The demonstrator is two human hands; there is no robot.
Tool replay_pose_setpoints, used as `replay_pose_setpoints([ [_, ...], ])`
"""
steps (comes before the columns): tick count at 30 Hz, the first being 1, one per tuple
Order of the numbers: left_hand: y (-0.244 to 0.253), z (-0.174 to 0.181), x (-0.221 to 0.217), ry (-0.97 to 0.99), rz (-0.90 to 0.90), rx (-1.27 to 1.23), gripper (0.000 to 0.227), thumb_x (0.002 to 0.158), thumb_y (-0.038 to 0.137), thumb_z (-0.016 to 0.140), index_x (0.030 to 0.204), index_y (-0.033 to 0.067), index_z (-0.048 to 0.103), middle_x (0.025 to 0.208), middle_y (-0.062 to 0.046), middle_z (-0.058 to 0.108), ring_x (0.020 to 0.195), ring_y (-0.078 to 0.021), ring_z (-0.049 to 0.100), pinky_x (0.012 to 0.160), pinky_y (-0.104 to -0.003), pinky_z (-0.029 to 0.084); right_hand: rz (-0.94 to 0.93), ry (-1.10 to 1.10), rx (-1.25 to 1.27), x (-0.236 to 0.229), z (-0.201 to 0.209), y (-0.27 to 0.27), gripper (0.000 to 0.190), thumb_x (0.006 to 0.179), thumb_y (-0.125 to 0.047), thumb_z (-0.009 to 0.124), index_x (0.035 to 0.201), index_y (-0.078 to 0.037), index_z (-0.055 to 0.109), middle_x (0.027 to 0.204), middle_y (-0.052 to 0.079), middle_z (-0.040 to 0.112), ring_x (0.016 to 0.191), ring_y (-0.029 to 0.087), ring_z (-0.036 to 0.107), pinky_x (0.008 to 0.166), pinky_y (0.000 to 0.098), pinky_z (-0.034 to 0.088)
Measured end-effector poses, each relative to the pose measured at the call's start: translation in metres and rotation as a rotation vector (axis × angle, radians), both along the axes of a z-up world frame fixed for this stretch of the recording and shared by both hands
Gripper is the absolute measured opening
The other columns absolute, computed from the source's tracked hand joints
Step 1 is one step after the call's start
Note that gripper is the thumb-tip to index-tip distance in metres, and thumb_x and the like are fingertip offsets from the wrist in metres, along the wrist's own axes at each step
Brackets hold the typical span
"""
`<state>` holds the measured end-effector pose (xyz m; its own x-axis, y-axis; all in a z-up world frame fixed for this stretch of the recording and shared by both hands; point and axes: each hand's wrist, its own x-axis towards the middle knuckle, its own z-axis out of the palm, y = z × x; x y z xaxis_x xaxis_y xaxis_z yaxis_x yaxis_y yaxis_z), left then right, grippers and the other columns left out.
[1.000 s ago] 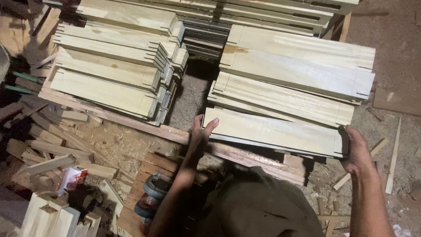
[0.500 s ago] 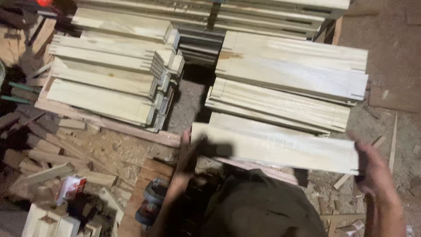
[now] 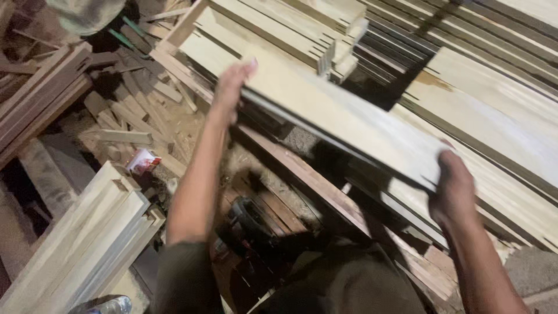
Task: The person uses a circular saw to cut wooden planks in a workshop. They adjust the saw, pick up planks from a stack, cut them, and place the cut pieces back onto the stack.
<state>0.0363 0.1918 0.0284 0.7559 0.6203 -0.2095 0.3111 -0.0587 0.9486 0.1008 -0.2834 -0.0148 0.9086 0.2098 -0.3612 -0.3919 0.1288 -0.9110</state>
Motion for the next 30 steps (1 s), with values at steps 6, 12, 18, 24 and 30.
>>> replay_pose_setpoints([
  [6,0.044,-0.003,0.046,-0.164,0.378,-0.008,0.121,0.071,0.075,0.066,0.162,0.0172,0.010,0.166,-0.023,0.013,0.150,-0.0422,0.028,0.112,-0.070,0.032,0.132,-0.203,-0.071,0.067,-0.020,0.160,0.072,0.101,-0.033,0.059,0.148,0.008,0.025,0.150,0.032,0.037,0.143,0.036,0.040,0.126,0.0528,0.023],
  [12,-0.023,-0.047,0.047,-0.237,0.183,-0.114,0.125,0.077,0.068,0.069,0.164,0.0159,-0.004,0.169,-0.021,-0.003,0.156,-0.0382,0.012,0.117,-0.067,0.025,0.222,-0.156,-0.177,0.055,-0.006,0.239,0.084,0.102,-0.028,0.053,0.160,-0.002,-0.003,0.168,0.021,0.004,0.155,0.034,0.010,0.125,0.0511,0.014],
  [18,-0.010,-0.035,0.087,-0.026,0.256,0.103,0.113,0.091,0.060,0.070,0.163,0.0145,-0.003,0.171,-0.015,-0.005,0.159,-0.0348,0.003,0.126,-0.057,0.010,0.283,-0.179,-0.083,0.051,0.010,0.291,0.070,0.106,-0.027,0.044,0.160,-0.003,0.008,0.163,0.026,0.022,0.152,0.038,0.028,0.124,0.0526,0.026],
  [24,0.038,-0.022,0.101,-0.174,0.209,0.039,0.108,0.094,0.053,0.068,0.163,0.0132,-0.006,0.171,-0.016,-0.005,0.157,-0.0365,0.007,0.124,-0.057,0.017,0.547,-0.236,-0.183,0.043,0.003,0.269,0.058,0.105,-0.042,0.040,0.156,-0.017,0.028,0.164,0.013,0.026,0.148,0.031,0.033,0.116,0.0521,0.036],
  [30,-0.037,-0.068,0.044,-0.338,0.231,0.241,0.079,0.101,0.044,0.058,0.160,0.0059,0.021,0.168,-0.022,0.026,0.127,-0.0351,0.058,0.112,-0.051,0.052,0.637,-0.119,-0.349,-0.035,-0.095,0.069,0.047,0.101,-0.043,0.045,0.136,-0.018,0.063,0.125,0.005,0.072,0.115,0.018,0.070,0.099,0.0390,0.057],
])
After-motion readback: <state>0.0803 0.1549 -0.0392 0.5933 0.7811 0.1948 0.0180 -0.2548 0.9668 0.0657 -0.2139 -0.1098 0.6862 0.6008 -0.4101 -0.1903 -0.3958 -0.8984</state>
